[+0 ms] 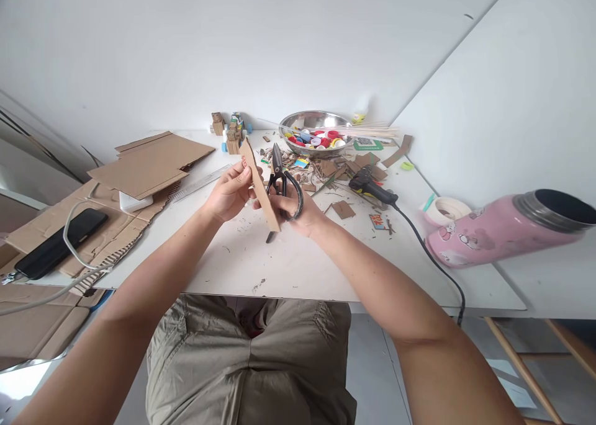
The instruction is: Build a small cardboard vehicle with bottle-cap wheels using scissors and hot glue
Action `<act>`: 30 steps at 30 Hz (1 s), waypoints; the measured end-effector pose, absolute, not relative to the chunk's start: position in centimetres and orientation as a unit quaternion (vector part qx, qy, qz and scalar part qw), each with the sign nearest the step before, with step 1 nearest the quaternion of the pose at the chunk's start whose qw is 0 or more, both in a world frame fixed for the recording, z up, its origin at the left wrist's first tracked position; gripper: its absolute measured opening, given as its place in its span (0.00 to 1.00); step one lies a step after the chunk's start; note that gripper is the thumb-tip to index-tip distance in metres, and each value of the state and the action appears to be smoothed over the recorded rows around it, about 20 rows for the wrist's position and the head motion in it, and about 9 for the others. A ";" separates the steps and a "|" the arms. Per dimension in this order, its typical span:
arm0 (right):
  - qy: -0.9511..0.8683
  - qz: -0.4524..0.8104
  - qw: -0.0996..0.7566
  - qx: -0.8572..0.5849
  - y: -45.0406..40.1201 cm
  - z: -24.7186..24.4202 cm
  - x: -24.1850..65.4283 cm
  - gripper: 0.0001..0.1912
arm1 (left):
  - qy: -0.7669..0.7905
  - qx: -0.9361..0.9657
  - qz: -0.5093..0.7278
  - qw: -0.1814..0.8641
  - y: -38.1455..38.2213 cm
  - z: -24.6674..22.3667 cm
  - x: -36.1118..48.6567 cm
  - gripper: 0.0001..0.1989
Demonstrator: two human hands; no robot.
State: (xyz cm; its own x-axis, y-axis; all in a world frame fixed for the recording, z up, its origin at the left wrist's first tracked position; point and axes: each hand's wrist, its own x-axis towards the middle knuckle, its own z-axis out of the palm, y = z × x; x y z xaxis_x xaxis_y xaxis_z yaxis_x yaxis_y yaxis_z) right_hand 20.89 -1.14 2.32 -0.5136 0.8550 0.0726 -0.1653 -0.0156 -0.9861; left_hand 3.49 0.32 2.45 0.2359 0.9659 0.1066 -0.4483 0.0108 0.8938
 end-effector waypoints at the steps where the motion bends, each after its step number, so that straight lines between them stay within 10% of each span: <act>1: -0.592 0.630 0.399 -0.304 -1.2 2.3 21.0 0.34 | 0.293 0.433 0.555 0.647 0.4 2.5 3.6 0.21; 8: -0.704 0.523 0.348 -0.330 -1.8 3.1 22.4 0.49 | 0.307 0.399 0.609 0.613 1.0 2.4 3.6 0.15; 30: -0.732 0.498 0.307 -0.349 -1.4 2.3 22.8 0.43 | 0.356 0.449 0.587 0.572 0.6 2.3 3.8 0.21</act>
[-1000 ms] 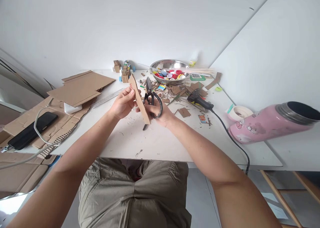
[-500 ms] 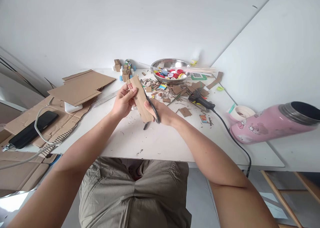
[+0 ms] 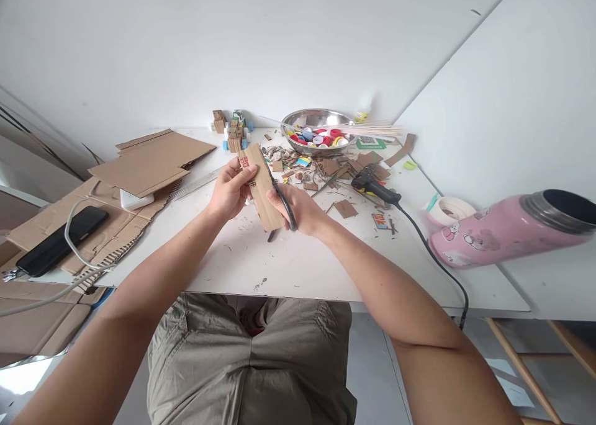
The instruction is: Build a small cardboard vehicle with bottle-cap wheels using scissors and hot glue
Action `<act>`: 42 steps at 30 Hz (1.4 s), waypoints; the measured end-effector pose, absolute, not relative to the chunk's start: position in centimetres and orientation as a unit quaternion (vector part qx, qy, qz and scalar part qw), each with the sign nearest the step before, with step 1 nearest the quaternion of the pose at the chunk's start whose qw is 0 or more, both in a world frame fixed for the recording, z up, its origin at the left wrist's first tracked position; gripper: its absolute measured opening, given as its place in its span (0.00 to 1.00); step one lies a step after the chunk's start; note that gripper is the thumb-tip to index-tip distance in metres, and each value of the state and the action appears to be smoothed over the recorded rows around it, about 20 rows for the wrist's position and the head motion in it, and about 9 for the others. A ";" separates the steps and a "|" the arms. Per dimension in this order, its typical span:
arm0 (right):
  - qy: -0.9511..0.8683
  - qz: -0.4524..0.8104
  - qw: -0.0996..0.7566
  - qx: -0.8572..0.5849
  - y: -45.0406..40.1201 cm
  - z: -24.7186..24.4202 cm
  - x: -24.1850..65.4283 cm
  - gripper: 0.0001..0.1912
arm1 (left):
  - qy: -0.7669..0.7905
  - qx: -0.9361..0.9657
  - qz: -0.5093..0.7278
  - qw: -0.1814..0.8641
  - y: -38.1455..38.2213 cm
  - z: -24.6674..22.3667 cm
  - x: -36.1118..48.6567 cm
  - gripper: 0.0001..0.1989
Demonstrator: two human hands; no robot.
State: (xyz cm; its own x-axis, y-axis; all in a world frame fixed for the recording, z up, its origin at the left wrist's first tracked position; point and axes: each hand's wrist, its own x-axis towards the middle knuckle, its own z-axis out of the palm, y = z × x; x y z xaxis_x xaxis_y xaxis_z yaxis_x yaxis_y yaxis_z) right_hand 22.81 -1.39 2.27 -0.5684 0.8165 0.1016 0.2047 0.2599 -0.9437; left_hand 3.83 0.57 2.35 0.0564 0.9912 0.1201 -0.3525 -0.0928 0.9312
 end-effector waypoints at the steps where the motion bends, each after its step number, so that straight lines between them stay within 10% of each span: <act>1: -0.731 0.496 0.314 -0.348 -1.4 2.2 22.7 0.41 | 0.356 0.446 0.586 0.575 0.5 2.4 3.8 0.21; 22: -0.702 0.504 0.328 -0.383 -1.9 1.7 21.7 0.34 | 0.338 0.458 0.574 0.589 0.8 2.5 3.4 0.21; 42: -0.716 0.463 0.351 -0.387 -1.9 2.3 21.4 0.52 | 0.331 0.484 0.534 0.609 0.5 2.3 3.7 0.22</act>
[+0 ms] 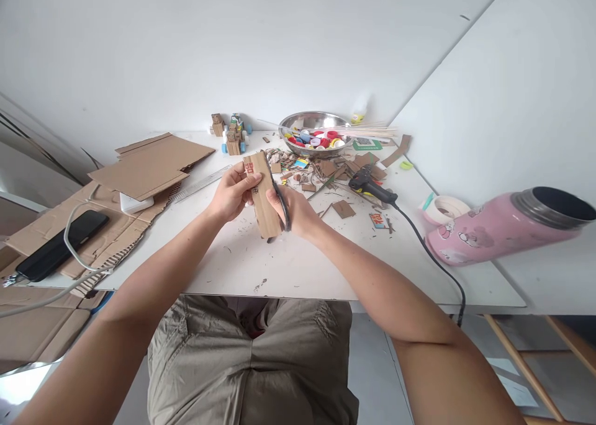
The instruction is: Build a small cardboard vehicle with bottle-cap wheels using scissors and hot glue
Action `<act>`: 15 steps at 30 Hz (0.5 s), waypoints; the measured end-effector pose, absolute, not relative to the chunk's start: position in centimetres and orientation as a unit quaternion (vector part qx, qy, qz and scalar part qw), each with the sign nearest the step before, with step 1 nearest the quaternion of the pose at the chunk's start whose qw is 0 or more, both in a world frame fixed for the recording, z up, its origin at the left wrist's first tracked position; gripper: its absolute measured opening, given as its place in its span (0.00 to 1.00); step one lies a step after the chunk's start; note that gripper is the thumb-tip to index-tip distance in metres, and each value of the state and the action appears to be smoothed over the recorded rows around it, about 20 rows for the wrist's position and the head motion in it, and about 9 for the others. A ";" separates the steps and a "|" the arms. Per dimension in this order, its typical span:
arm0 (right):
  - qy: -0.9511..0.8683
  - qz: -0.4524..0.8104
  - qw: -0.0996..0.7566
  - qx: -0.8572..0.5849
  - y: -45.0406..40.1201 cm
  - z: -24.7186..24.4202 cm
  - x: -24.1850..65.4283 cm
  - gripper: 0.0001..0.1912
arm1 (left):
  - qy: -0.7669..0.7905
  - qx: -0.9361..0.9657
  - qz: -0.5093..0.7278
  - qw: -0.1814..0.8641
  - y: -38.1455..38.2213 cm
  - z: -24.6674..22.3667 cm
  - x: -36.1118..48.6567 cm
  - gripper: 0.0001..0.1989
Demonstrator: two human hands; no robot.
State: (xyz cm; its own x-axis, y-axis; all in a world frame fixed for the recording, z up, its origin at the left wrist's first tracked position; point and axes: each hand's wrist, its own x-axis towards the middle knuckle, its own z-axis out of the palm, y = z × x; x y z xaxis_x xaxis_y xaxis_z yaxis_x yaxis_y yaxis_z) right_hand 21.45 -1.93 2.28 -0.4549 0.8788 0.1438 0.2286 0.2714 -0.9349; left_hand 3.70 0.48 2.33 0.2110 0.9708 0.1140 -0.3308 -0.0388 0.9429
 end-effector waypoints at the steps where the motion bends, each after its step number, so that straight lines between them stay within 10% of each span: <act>1: -0.716 0.467 0.350 -0.382 -1.9 2.2 21.5 0.52 | 0.327 0.488 0.530 0.611 0.5 2.2 3.7 0.22; 15: -0.710 0.438 0.386 -0.395 -2.2 2.0 21.0 0.53 | 0.317 0.495 0.526 0.615 0.5 2.0 3.7 0.24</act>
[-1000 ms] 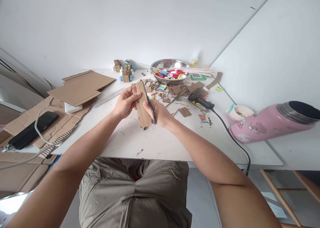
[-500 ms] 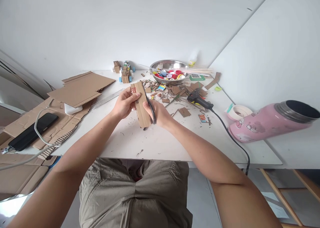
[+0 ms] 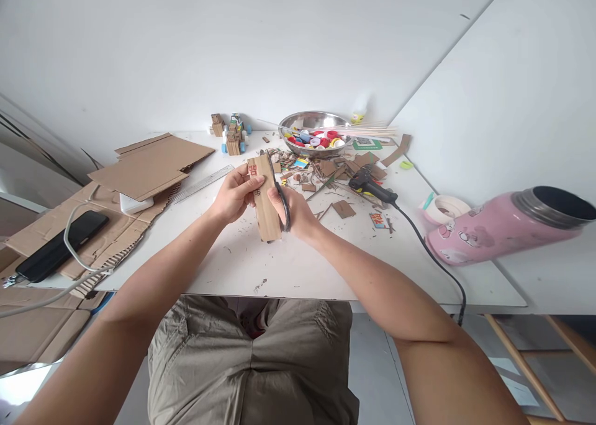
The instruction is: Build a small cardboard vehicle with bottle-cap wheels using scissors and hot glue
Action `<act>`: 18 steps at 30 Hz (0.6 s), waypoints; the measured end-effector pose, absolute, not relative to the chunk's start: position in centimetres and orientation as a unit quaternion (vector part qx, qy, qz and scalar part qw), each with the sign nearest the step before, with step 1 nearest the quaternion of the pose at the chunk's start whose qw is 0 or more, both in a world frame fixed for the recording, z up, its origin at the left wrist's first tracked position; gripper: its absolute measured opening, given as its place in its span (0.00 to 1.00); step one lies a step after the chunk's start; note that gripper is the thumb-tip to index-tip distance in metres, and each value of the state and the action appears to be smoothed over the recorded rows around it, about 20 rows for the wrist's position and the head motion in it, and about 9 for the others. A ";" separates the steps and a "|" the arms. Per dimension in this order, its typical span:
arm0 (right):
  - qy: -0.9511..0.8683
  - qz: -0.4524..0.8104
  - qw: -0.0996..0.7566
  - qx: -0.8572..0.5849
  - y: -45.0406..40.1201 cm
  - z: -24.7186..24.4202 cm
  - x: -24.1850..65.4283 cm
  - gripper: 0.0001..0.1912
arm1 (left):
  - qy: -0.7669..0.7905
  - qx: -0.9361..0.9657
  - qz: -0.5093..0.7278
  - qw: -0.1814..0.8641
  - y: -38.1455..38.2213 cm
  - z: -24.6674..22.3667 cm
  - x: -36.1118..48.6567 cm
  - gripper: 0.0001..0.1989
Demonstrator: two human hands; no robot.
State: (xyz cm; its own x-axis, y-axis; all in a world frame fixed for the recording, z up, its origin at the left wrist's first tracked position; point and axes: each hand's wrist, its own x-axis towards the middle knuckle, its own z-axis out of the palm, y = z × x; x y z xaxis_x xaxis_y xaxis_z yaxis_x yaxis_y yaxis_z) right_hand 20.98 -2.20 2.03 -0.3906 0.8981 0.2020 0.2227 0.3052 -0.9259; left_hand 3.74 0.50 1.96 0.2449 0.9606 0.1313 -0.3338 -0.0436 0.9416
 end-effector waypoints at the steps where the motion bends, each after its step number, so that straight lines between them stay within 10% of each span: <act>1: -0.711 0.434 0.392 -0.391 -2.2 2.1 20.9 0.52 | 0.318 0.497 0.524 0.613 0.5 1.9 3.8 0.24; 18: -0.618 0.512 0.423 -0.421 -0.4 2.9 22.3 0.33 | 0.330 0.515 0.548 0.570 1.0 1.1 3.6 0.24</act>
State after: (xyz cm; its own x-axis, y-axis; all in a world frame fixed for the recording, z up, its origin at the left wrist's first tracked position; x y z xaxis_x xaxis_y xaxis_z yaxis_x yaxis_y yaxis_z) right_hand 22.29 -0.39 2.86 -0.2877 0.9534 0.0907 0.0870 0.1204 -0.9889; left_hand 3.64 1.01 1.15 0.1809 0.9653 0.1882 -0.2852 -0.1316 0.9494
